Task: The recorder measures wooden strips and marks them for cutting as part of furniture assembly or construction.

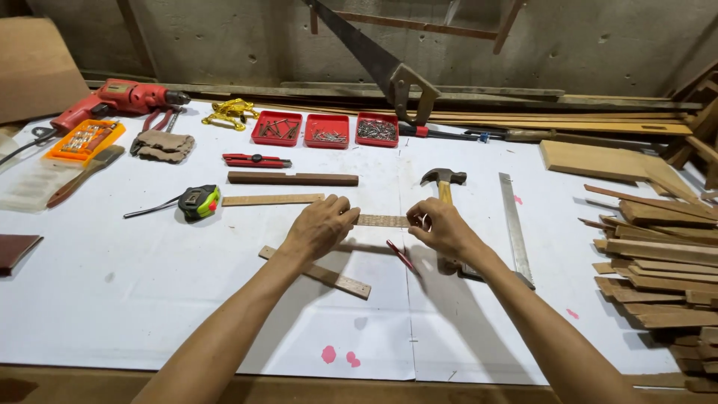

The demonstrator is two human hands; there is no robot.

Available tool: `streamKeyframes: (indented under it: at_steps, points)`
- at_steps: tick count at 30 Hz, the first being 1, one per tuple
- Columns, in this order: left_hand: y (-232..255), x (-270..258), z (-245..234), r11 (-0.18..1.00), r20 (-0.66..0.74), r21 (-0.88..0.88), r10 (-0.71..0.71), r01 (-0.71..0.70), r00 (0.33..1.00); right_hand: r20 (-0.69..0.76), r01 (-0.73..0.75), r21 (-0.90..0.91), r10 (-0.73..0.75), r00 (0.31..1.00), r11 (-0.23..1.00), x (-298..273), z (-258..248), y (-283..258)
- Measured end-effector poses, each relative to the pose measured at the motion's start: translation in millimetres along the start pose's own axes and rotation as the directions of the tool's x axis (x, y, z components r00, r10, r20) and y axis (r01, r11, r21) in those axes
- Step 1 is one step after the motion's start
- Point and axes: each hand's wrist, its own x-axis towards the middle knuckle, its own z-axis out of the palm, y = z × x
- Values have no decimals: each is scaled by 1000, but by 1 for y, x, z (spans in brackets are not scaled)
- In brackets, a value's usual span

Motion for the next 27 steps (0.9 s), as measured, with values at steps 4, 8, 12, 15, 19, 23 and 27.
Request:
streamKeyframes:
  at_steps: [4,8,12,15,19,23,27]
  points:
    - [-3,5,37,993,122,-73,-87,97,989,27,-20,-80,22,999,997,12,20,30]
    - [-8,7,43,980,136,-141,-124,143,983,53,-83,-136,91,994,987,19,23,25]
    - [-10,7,50,968,67,-192,-152,162,986,-6,-120,-9,120,993,993,22,38,41]
    - [-10,1,54,968,62,-184,-163,172,985,-35,-95,68,98,995,993,18,38,43]
    - [-7,0,56,955,1,-241,-178,173,984,-38,-105,50,107,994,993,14,38,36]
    - [-6,6,54,909,90,-310,-264,279,960,-39,-154,-23,153,987,988,14,35,27]
    - [-5,16,43,844,313,-323,-332,428,890,-27,-169,-95,168,985,981,12,29,18]
